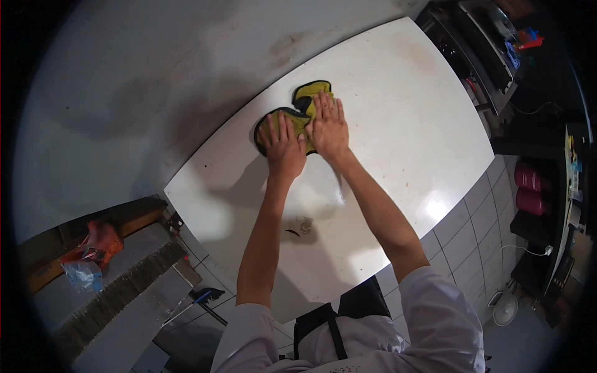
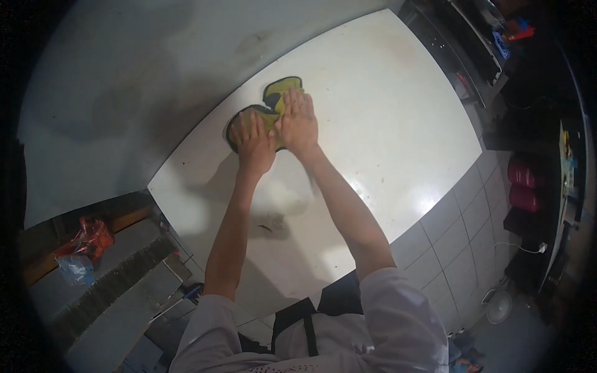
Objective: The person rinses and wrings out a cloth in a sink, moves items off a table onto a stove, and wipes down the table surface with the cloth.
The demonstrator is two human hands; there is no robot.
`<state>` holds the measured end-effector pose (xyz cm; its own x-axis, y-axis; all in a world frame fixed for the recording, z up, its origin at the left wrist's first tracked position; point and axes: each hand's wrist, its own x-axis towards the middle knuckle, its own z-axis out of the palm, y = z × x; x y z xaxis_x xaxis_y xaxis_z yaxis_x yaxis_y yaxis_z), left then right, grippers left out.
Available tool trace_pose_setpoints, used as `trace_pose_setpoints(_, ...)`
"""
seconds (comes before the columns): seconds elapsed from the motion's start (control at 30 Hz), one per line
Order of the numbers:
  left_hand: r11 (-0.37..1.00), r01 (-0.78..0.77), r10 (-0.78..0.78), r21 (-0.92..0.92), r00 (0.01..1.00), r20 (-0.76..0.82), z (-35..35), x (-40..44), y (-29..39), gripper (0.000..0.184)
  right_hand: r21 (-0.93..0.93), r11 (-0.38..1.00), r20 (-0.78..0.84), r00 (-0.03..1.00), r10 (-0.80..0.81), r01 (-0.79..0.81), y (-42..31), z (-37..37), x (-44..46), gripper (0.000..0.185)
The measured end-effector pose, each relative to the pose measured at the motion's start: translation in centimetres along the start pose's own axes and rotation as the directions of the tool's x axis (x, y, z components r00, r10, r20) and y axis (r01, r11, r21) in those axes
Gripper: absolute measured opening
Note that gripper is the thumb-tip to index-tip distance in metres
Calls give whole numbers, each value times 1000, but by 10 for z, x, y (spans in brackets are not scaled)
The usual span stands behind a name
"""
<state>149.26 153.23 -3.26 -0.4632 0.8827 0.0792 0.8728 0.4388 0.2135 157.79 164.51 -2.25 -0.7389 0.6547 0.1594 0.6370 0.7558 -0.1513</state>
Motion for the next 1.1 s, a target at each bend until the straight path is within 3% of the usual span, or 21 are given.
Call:
trace_pose_setpoints(0.13, 999, -40, 40, -32, 999, 11, 12, 11, 46, 61, 91, 995, -85, 996, 36, -28, 46, -8, -13, 66)
trace_pose_setpoints(0.33, 968, -180, 194, -172, 978, 70, 16, -13, 108, 62, 68, 993, -41, 994, 102, -100, 88, -34, -74, 61)
trace_pose_setpoints(0.47, 934, -277, 314, -224, 937, 153, 7, -50, 137, 62, 119, 979, 5, 986, 164, -163, 96, -56, -136, 63)
trace_pose_setpoints(0.67, 866, -371, 459, -335, 856, 237, -7, -144, 165, 45, 167, 957, 55, 972, 230, -237, 72, -83, -247, 68)
trace_pose_setpoints(0.8, 808, -347, 455, -476, 881, 130, -21, -199, 176, 41, 296, 893, 148, 940, 307, -339, 53, -100, -309, 71)
trace_pose_setpoints(0.93, 822, -301, 410, -484, 902, 135, -17, -218, 183, 41, 402, 835, 201, 926, 321, -377, 53, -106, -310, 78)
trace_pose_setpoints(1.1, 893, -237, 320, -382, 932, 168, -2, -192, 179, 44, 292, 914, 207, 952, 228, -282, 66, -84, -272, 80)
